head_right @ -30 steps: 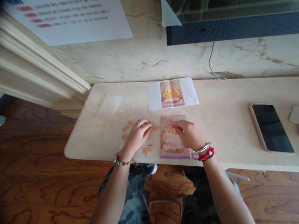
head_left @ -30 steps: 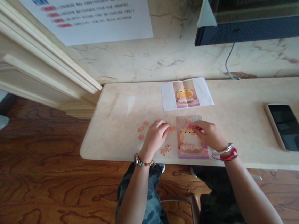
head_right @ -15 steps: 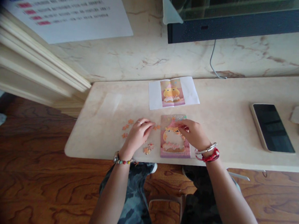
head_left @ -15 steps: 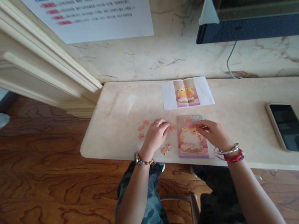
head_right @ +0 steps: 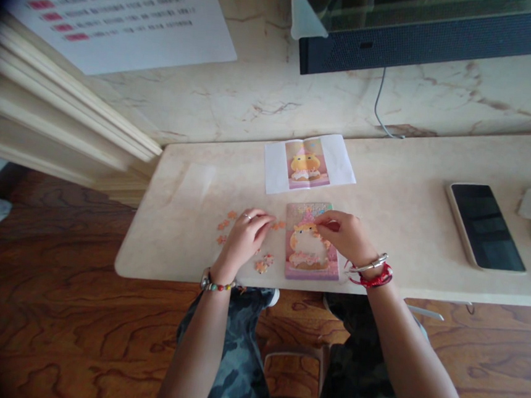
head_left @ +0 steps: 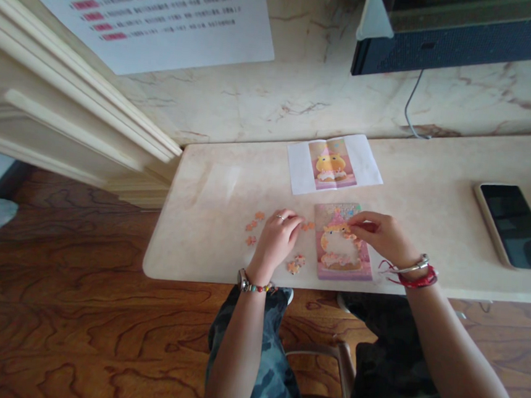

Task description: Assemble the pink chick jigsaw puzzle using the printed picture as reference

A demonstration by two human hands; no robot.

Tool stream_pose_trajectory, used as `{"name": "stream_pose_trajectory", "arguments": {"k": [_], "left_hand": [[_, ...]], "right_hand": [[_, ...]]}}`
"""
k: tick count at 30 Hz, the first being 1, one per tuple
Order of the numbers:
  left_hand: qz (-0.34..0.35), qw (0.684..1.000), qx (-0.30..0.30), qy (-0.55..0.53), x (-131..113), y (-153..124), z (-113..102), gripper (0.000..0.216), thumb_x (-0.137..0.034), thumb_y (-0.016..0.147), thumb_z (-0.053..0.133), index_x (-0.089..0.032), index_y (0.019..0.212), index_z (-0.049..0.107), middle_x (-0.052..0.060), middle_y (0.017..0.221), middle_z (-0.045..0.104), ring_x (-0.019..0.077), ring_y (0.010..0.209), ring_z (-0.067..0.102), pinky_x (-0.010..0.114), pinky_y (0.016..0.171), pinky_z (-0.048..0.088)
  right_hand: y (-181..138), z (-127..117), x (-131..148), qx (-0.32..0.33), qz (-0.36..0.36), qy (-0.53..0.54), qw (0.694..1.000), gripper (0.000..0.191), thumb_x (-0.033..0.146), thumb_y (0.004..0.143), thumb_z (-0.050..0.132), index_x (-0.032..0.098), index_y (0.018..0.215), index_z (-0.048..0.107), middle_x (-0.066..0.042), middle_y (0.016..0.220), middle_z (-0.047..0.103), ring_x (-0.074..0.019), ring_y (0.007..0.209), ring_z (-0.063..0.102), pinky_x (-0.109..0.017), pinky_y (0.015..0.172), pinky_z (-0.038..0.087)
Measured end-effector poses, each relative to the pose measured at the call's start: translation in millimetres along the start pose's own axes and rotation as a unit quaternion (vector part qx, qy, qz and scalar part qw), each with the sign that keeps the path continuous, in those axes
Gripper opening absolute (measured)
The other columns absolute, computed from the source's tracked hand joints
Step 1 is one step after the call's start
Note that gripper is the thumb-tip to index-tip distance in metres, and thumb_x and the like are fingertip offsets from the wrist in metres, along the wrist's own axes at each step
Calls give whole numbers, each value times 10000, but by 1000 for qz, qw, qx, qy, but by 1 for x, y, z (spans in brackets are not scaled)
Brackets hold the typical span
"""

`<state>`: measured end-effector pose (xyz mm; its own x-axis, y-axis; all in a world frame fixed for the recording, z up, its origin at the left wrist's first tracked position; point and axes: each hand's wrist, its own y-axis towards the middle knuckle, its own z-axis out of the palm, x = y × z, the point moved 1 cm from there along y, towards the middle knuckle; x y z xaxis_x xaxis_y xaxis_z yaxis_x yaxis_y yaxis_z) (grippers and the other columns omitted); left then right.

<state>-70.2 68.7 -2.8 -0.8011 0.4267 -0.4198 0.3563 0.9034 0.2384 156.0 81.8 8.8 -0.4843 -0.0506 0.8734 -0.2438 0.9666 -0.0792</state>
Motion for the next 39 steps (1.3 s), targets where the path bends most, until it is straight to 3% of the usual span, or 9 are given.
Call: {"name": "stream_pose_trajectory", "arguments": {"k": [10,16,19,24,30,39], "left_hand": [[2,1000,-2,5,-3,0,-1,202,-169,817,409,-191,951,558,48,911,540,157,884,495,327,796,429],[43,999,21,-19,-13,2,-4,221,-174,811,432,-216,990,555,35,969,567,162,950,481,344,830,404],[62,997,44,-16,-21,2,-3,234,-205,814,439,-229,1022,542,25,1048,562,170,1018,453,357,851,382],[89,993,72,-15,-30,2,4,230,-230,820,434,-248,1019,549,8,1119,541,170,1106,404,368,899,338],[90,992,83,-18,-31,2,5,249,-191,824,418,-251,1027,549,11,1120,555,158,1133,399,368,902,327],[87,992,83,-33,-29,0,6,272,-154,820,410,-238,1045,537,14,1127,559,162,1158,384,395,917,328]], "right_hand": [[3,9,0,3,-10,-12,1000,175,267,706,529,155,811,613,-29,694,630,-123,608,595,-230,549,483],[-1,20,13,10,-15,-15,1000,201,250,709,519,152,844,630,-46,780,631,-95,536,586,-206,496,472],[-6,20,15,-3,22,-64,998,167,248,705,519,158,780,638,-22,669,642,-100,509,580,-196,460,436],[-10,21,18,-50,12,-163,985,116,241,689,528,184,666,626,19,527,617,-106,517,570,-201,511,402],[-9,30,18,-46,2,-201,979,203,229,712,499,199,863,632,25,545,616,-100,506,552,-201,521,383],[-10,29,18,-31,-13,-237,971,162,237,719,504,176,781,640,5,567,606,-101,506,527,-203,499,357]]}}
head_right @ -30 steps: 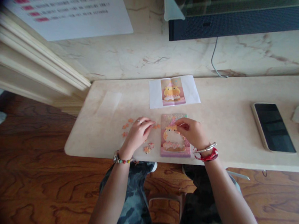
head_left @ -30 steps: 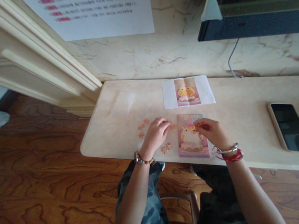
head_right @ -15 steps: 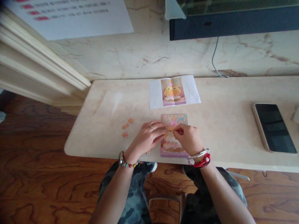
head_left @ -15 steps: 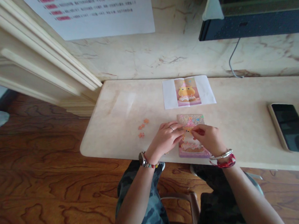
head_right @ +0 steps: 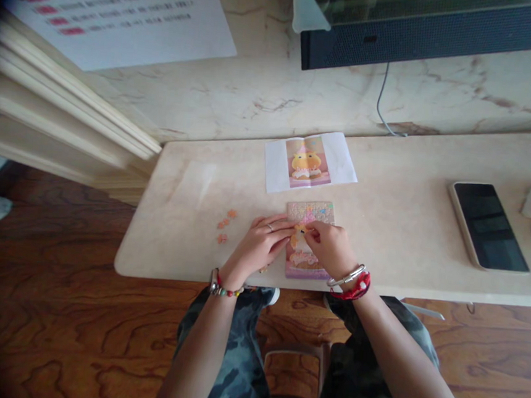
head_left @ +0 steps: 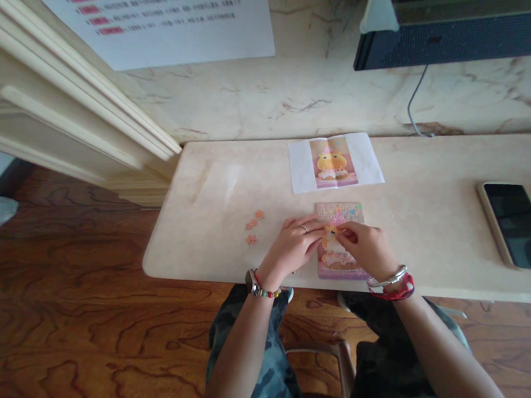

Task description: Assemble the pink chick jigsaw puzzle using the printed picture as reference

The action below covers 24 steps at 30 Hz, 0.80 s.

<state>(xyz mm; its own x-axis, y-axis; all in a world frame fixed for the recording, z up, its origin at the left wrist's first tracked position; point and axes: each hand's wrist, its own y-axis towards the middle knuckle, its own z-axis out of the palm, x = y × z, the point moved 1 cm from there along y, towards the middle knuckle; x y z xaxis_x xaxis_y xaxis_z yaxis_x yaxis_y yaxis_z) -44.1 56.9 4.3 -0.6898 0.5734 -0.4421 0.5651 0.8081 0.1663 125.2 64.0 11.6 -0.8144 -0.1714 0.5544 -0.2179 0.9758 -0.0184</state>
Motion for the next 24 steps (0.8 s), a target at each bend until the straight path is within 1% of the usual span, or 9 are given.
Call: {"name": "stream_pose_trajectory", "arguments": {"k": [2,4,7,9,11,14,17,21,24], "left_hand": [[5,1000,-5,-9,1,-1,-2,275,-152,821,406,-232,1055,528,16,1125,559,157,1142,401,388,916,341],[1,1000,-24,-16,6,-2,-6,268,-154,822,406,-224,1051,526,17,1124,556,150,1117,423,373,912,359],[-32,995,-92,-14,19,-8,-17,242,-150,815,418,-211,1016,538,24,1102,558,144,1074,454,354,909,382],[-59,988,-141,-11,30,-14,-25,223,-152,807,434,-204,993,545,35,1073,564,142,1040,476,348,902,398],[-87,981,-172,-3,41,-21,-32,213,-153,802,442,-199,981,549,41,1047,569,141,1006,495,345,888,413],[-123,972,-199,8,53,-31,-40,199,-162,796,452,-196,961,557,43,1010,578,142,970,514,337,865,432],[-149,965,-216,11,60,-38,-44,195,-181,793,460,-203,958,560,40,989,583,147,957,523,341,851,444],[-180,955,-234,22,68,-48,-49,189,-194,782,475,-208,947,568,36,971,588,153,943,528,347,853,441],[-222,940,-256,35,77,-58,-51,188,-196,774,481,-194,939,571,44,948,593,160,930,533,349,847,439]], "right_hand": [[0,0,-1,0,-1,11,1000,157,241,720,509,174,775,639,9,553,599,-99,499,521,-204,500,364],[0,-1,0,0,-7,41,999,162,241,724,512,173,803,637,13,558,601,-93,500,520,-199,508,380],[0,-2,2,-4,-27,96,995,183,230,732,515,172,862,629,8,626,625,-82,525,527,-191,537,410],[1,-2,5,-2,-50,109,993,179,222,741,506,174,863,629,-5,691,638,-82,547,533,-195,551,421],[2,1,10,11,-79,110,991,174,211,753,493,176,853,630,-15,738,641,-86,570,538,-203,564,427],[4,11,22,45,-125,110,985,172,182,764,482,178,857,626,-21,782,637,-90,615,548,-206,602,429],[7,25,36,68,-155,80,982,171,162,780,465,186,831,626,-26,792,622,-99,666,555,-209,637,426],[10,36,50,57,-142,-15,988,196,168,803,436,186,778,630,-55,794,584,-132,725,555,-232,631,426],[7,36,52,57,-163,-12,985,171,174,795,452,190,810,622,-55,831,567,-132,759,551,-241,666,437]]}}
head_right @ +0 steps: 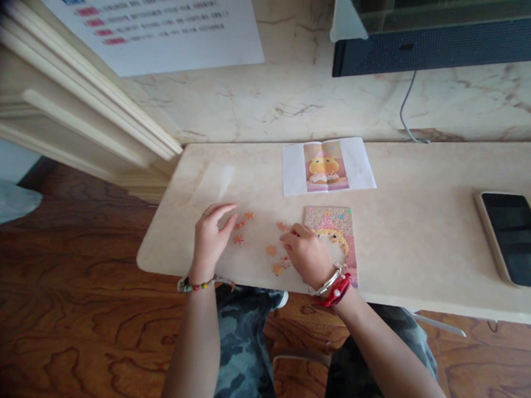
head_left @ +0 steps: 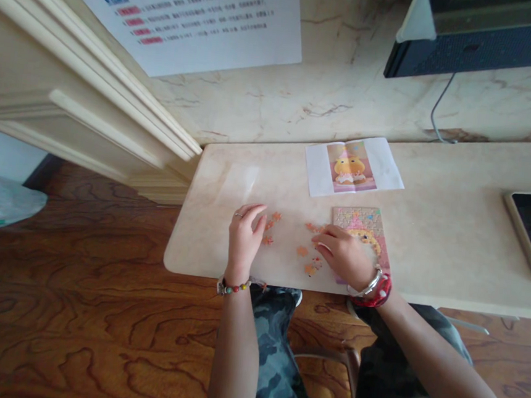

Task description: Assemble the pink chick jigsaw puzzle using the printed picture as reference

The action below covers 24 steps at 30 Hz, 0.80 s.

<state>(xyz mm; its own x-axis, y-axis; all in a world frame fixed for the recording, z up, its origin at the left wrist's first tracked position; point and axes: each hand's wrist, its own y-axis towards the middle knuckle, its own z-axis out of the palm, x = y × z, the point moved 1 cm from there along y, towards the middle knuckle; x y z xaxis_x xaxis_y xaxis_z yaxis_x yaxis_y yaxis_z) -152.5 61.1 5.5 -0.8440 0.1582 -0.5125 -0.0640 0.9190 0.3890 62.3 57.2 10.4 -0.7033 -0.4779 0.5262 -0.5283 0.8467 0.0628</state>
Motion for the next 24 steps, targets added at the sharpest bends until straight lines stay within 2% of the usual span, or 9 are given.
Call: {"name": "stream_pose_trajectory", "arguments": {"k": [3,6,15,19,22,24], "left_hand": [[-31,999,-15,12,8,-3,-2,182,-199,768,485,-182,927,573,52,927,594,167,909,540,351,826,447],[-37,999,-18,14,10,-4,0,174,-192,761,492,-176,912,576,56,920,593,170,900,542,351,822,447],[-38,999,-18,11,6,-1,5,172,-189,759,487,-174,906,577,60,915,593,169,884,544,354,828,443],[-30,999,-25,10,5,1,7,172,-201,765,478,-181,902,580,56,918,590,169,890,541,353,830,438],[-18,999,-28,3,0,2,7,174,-205,773,465,-186,903,579,51,923,590,166,905,535,350,842,430],[-3,1000,-26,-3,-6,1,6,170,-205,777,461,-189,897,581,49,926,590,163,918,531,344,849,426]], "right_hand": [[-9,1,0,41,-57,26,997,132,231,763,518,198,858,604,-44,855,553,-136,784,545,-260,713,445],[-19,3,0,65,-56,12,996,133,225,760,522,180,867,586,-55,869,543,-152,799,540,-283,723,447],[-21,4,4,30,-43,17,998,81,197,746,533,148,803,564,-76,833,550,-171,805,531,-303,733,442],[-22,-21,-13,-4,-47,73,996,143,237,745,533,164,862,568,-55,816,592,-143,770,544,-277,707,448],[-34,-47,-40,-54,12,85,995,195,312,747,527,190,885,592,-37,801,624,-124,682,559,-262,652,456],[-48,-56,-58,-56,38,77,995,227,346,736,537,198,891,610,-39,799,635,-129,675,570,-264,649,462]]}}
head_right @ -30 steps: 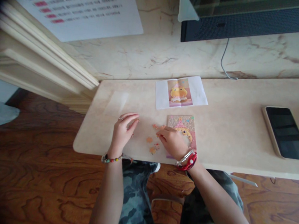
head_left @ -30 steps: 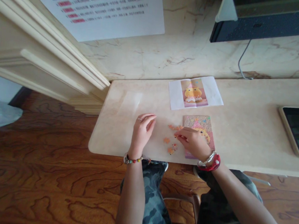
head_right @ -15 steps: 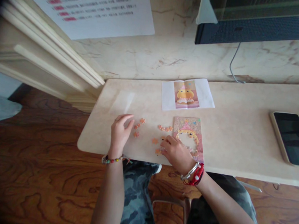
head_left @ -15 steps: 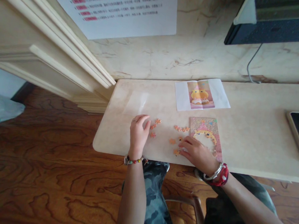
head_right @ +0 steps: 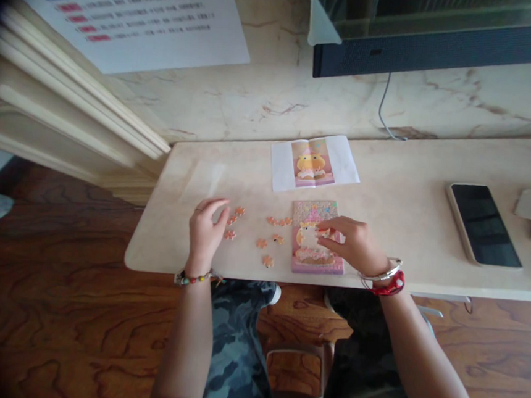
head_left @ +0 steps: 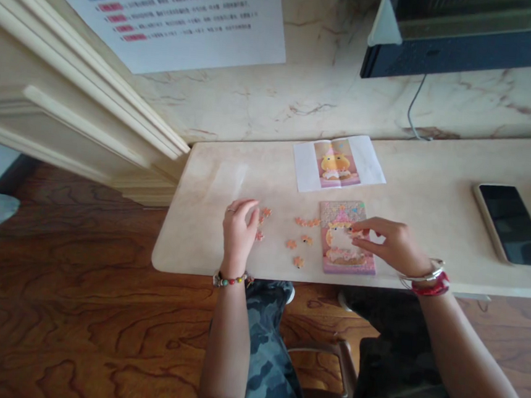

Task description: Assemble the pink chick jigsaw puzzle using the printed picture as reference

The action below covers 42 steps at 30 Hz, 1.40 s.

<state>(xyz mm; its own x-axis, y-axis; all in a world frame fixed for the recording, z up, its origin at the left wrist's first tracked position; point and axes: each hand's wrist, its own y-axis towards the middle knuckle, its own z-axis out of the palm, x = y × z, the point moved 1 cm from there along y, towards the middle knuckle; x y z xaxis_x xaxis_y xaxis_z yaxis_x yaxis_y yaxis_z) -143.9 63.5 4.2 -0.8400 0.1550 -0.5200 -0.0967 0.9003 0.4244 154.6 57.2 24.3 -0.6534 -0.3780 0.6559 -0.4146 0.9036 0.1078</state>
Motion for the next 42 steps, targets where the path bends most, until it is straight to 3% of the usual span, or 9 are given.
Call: {"name": "stream_pose_trajectory", "arguments": {"k": [5,11,15,21,27,34,42], "left_hand": [[22,999,-15,-32,-19,-12,0,164,-195,794,442,-192,879,582,45,927,590,148,926,529,323,842,431],[51,996,-33,-60,-50,-36,8,177,-168,801,425,-194,898,572,51,934,580,147,930,528,336,836,436],[120,989,46,-69,-77,-50,20,199,-143,794,431,-201,932,562,51,957,568,140,941,514,324,839,432],[163,973,157,-44,-107,-64,31,212,-147,804,416,-206,952,554,51,974,576,160,950,499,349,840,410],[173,958,229,9,-117,-72,37,214,-172,806,428,-215,978,549,50,1011,571,192,1009,465,377,838,378],[167,956,239,19,-118,-78,39,234,-179,817,416,-212,1023,522,39,1045,565,179,1049,439,372,861,338],[168,958,229,47,-121,-81,41,253,-169,812,428,-219,1044,518,47,1039,548,176,1042,435,350,840,338]], "right_hand": [[-31,1,-25,3,-20,-4,1000,224,317,757,519,194,913,623,-62,873,630,-153,784,586,-285,723,472],[-38,9,-24,-6,-47,-8,999,214,267,750,529,205,930,626,-65,895,613,-157,809,574,-299,748,474],[-35,10,-22,-10,-47,-10,999,198,254,748,525,196,906,629,-69,879,611,-157,798,575,-308,750,472],[-34,11,-22,1,-56,-16,998,178,261,753,525,190,876,633,-66,839,619,-159,789,562,-307,735,474],[-34,11,-20,-4,-71,-17,997,150,264,767,515,193,783,646,-68,892,619,-164,844,552,-317,775,467],[-38,13,-21,-23,-68,-20,997,209,261,768,512,172,930,610,-82,903,613,-165,839,557,-308,763,469],[-37,11,-20,-27,-58,-1,998,195,214,781,468,175,930,589,-43,782,613,-102,599,535,-235,591,463]]}}
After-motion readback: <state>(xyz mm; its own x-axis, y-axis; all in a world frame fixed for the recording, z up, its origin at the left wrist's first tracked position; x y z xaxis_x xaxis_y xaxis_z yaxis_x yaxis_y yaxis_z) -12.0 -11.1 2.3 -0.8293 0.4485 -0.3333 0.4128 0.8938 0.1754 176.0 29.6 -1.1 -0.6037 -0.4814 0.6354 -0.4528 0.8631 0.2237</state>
